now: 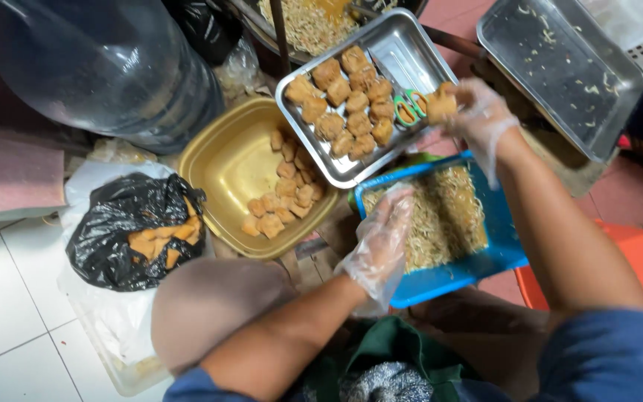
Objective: Stuffing fried tofu with bean sprouts using hands and scissors.
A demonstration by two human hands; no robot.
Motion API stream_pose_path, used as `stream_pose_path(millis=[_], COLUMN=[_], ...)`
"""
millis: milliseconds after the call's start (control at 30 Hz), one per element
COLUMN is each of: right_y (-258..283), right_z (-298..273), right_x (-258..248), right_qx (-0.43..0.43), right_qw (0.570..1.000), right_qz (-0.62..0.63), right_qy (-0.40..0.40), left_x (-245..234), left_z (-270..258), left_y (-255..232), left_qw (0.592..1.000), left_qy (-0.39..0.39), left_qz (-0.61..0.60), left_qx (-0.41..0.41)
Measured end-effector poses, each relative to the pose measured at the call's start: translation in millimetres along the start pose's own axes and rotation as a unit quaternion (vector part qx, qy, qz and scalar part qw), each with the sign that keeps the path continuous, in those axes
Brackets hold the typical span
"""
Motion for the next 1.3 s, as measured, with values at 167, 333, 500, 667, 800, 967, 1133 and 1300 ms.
stream_pose_path(millis=[167,333,500,667,800,967,1133,1300], right_y=[1,-55,-96,-11,-25,-54,-74,12], right_z=[171,270,276,218,140,116,117,32], right_x=[18,50,53,7,9,0,-41,3], right_qx=[-0.175,-0.305,0.231,-0.16,0.055,-0.072,-0.034,0.016], right_qw=[0.847,0.804,0.97,0.774,0.635,0.633,0.607,0.72], right_qz=[-0.502,-0.508,0.012,-0.609,-0.74,-0.746,-0.778,-0.685], right_qy=[-0.008,0.059,-0.071,0.059,0.215,0.192,0.159,0.114], left_x=[-30,-66,-80,-88,-87,-73,-58,-51], left_z=[-2,2,11,13,17,18,37,52], left_y=[-17,-51,-28,-28,-24,-16,20,34], left_qw=[0.995,0.999,0.945,0.961,0.956,0.931,0.932,0.921], left_qy=[0.048,-0.051,-0.087,-0.077,-0.072,-0.08,-0.101,-0.068], left_qz=[-0.086,-0.011,-0.28,-0.234,-0.239,-0.272,-0.269,-0.323], left_qx=[-0.032,0.0,-0.143,-0.123,-0.152,-0.23,-0.219,-0.207])
Point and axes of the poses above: each hand's wrist, its own z-axis towards the middle knuckle, its own x-axis out of the palm, y = z × x, the point moved 8 cm from there along z, towards the middle knuckle, and after that the axes turned 9 degrees about -x, right-handed, at the moved point
